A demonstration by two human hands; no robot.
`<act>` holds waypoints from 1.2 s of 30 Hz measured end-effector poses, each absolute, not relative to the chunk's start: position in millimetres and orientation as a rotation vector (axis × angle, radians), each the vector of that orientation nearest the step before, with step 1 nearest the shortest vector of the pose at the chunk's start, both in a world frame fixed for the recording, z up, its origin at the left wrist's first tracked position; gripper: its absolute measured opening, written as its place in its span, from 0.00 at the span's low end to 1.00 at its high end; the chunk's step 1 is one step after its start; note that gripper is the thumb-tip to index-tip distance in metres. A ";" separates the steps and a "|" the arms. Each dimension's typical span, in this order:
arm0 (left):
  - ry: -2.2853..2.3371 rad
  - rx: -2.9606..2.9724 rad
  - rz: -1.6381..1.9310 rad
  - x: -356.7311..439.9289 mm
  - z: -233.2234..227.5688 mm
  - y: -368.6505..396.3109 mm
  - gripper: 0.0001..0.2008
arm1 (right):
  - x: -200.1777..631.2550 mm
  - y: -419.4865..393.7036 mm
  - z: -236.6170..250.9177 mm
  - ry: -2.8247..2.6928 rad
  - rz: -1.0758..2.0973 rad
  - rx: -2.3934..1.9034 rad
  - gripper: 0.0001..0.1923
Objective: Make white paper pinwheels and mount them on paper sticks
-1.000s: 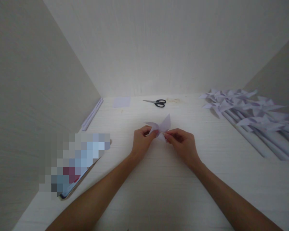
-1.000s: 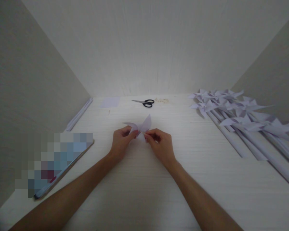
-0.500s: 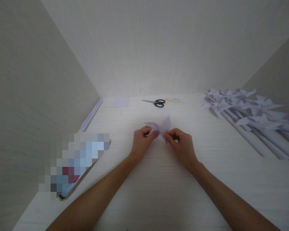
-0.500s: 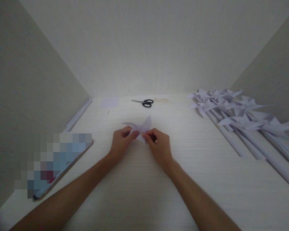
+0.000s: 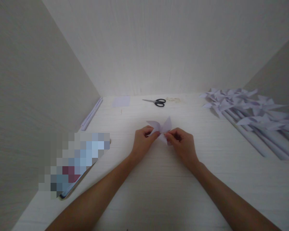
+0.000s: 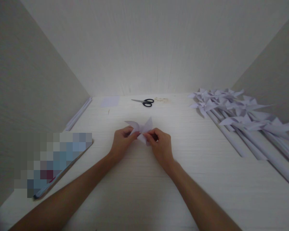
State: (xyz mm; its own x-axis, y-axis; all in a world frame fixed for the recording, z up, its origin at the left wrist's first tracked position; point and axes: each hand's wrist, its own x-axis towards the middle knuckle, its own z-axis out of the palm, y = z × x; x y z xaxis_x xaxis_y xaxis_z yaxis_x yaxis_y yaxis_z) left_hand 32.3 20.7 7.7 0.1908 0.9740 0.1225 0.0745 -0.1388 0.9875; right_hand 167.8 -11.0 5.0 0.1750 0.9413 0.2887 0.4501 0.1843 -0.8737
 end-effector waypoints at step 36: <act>1.100 1.302 1.122 34.5 6.1 21.9 0.05 | 167.3 -12.3 7.7 -1.627 0.275 -1.374 0.06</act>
